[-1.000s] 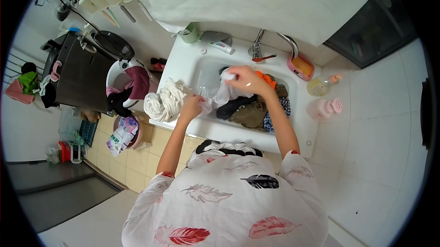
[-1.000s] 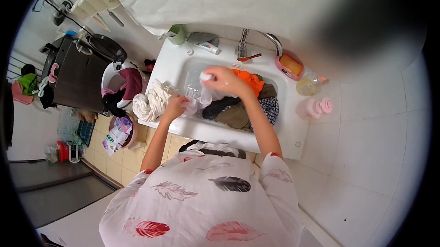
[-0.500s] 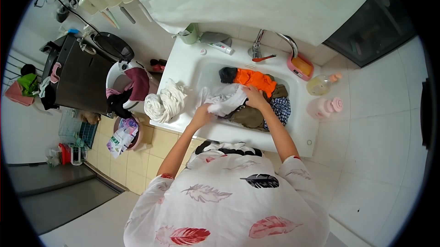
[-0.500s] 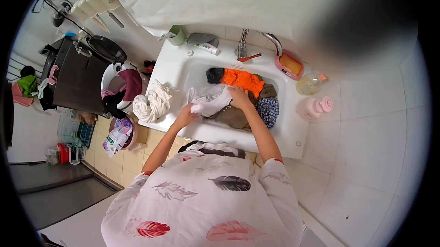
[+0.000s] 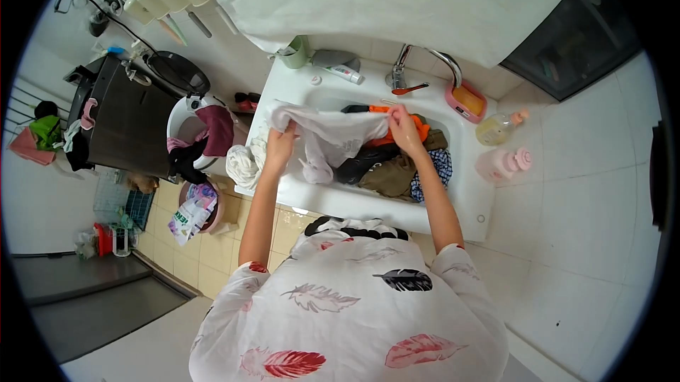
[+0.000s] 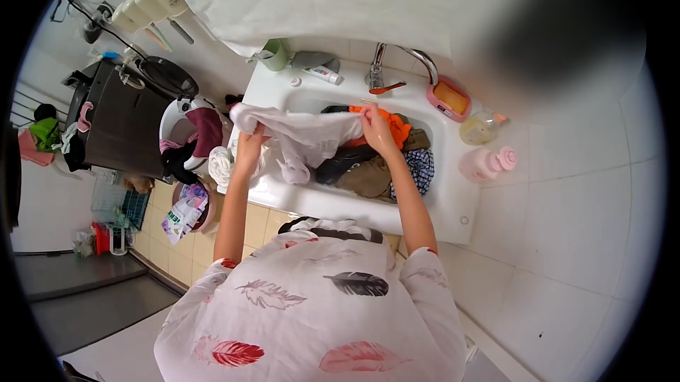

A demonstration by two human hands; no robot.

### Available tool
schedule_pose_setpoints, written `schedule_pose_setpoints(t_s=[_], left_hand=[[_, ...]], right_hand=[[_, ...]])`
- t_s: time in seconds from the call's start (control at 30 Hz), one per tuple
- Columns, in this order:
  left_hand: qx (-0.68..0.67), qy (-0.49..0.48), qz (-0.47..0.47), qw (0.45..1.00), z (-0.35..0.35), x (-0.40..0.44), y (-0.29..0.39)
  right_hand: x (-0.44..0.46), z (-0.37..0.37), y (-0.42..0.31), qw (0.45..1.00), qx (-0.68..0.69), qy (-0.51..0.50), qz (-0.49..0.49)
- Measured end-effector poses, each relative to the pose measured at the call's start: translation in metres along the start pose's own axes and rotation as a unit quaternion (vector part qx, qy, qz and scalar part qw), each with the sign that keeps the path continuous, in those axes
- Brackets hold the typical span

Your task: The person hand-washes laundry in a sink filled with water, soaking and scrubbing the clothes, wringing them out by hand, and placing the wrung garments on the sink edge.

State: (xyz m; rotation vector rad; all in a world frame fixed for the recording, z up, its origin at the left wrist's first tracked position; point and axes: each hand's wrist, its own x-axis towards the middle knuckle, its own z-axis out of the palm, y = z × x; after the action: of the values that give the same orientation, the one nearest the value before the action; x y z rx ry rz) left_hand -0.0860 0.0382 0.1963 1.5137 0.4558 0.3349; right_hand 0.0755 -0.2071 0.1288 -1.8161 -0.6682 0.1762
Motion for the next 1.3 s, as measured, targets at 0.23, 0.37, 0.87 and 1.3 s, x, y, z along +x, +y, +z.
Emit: schedule_pose_setpoints(t_s=[0.23, 0.37, 0.87, 1.3], left_hand=[[-0.096, 0.076, 0.021, 0.992, -0.028, -0.004, 0.049], [-0.141, 0.103, 0.086, 0.981, -0.04, -0.02, 0.086], [0.199, -0.011, 0.063, 0.978, 0.008, -0.018, -0.032], [0.573, -0.075, 0.13, 0.806, 0.066, -0.001, -0.178]], right_hand=[[0.029, -0.031, -0.103, 0.994, 0.05, 0.03, -0.09], [0.033, -0.041, -0.145, 0.984, 0.113, 0.082, -0.11], [0.004, 0.03, -0.009, 0.995, -0.051, 0.08, -0.015], [-0.037, 0.101, 0.064, 0.885, -0.432, -0.154, -0.084]])
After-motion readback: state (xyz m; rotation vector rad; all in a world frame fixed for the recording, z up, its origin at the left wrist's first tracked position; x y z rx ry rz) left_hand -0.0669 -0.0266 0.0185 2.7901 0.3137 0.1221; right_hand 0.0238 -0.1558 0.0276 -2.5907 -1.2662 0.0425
